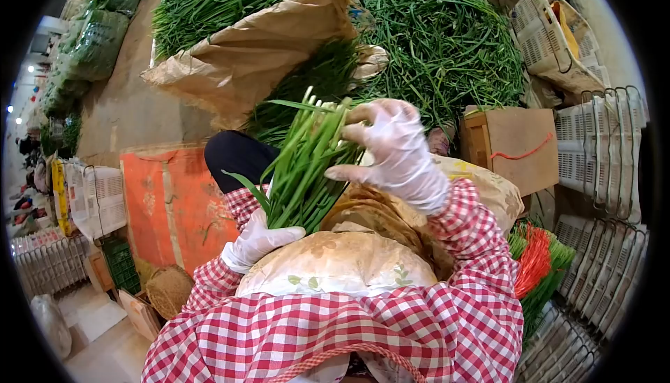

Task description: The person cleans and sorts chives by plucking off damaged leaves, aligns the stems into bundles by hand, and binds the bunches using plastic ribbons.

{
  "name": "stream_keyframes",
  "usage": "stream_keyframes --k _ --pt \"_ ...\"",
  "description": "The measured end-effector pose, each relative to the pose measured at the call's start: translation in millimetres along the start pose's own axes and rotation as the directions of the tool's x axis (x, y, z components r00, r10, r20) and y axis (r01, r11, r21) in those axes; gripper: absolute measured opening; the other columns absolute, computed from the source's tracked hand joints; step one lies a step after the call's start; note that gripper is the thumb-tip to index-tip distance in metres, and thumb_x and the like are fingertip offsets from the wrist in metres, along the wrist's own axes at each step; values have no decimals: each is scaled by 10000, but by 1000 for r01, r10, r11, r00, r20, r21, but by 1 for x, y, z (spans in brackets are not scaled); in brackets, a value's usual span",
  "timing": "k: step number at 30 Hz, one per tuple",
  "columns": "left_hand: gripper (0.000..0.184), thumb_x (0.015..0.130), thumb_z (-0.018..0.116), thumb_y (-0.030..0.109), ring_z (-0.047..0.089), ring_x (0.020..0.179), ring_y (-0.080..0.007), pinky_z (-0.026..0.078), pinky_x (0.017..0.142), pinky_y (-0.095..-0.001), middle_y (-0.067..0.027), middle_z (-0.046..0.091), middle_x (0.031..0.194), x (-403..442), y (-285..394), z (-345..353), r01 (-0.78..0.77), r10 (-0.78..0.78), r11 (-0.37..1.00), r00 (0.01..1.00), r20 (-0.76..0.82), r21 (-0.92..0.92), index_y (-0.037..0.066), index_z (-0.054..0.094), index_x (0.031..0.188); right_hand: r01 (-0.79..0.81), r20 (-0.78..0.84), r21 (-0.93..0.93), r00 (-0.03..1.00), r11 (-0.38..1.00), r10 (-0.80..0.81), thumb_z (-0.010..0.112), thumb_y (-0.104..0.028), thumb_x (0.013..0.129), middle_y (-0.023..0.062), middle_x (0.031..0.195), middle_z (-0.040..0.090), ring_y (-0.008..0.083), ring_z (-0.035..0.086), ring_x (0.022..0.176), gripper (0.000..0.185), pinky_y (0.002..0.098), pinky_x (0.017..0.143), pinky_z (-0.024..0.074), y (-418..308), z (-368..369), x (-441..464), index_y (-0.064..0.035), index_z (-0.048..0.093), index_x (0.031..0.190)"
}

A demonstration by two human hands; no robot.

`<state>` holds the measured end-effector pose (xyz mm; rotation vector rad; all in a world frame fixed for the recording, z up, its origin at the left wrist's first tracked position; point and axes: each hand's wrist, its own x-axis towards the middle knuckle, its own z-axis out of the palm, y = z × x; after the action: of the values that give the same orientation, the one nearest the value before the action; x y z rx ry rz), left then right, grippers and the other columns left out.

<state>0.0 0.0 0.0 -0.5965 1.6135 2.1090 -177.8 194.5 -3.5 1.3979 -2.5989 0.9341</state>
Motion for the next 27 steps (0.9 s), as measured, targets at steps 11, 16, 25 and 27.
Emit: stream_keyframes --k 11,16,25,27 --pt "731 731 647 49 493 1114 -174 390 957 -324 -102 508 1236 -4 -18 -3 68 -73 994 996 -46 -86 29 305 1377 -509 174 433 857 744 485 554 -45 854 105 796 676 149 624 661 143 265 603 515 30 44 -22 -11 659 946" --pt "733 724 656 -21 484 1143 -165 393 967 -317 -99 487 1271 0 -25 2 -83 85 996 993 -86 21 32 308 1367 -736 -55 -291 651 612 757 471 -42 871 108 746 633 168 620 663 251 272 572 524 115 8 -3 -8 562 1102" --pt "727 751 667 -40 492 1152 -172 392 978 -317 -105 474 1301 0 -42 5 -219 225 974 969 -102 61 28 308 1380 -68 189 -97 978 993 86 705 -455 716 101 735 614 240 565 726 403 376 683 449 5 -7 5 -80 714 864" --pt "712 762 669 -52 524 1112 -164 423 948 -315 -101 506 1278 2 -47 3 -322 329 943 941 -81 88 34 318 1376 -158 250 -72 953 985 171 714 -458 682 109 762 598 262 570 780 431 390 728 435 3 6 5 -84 709 897"
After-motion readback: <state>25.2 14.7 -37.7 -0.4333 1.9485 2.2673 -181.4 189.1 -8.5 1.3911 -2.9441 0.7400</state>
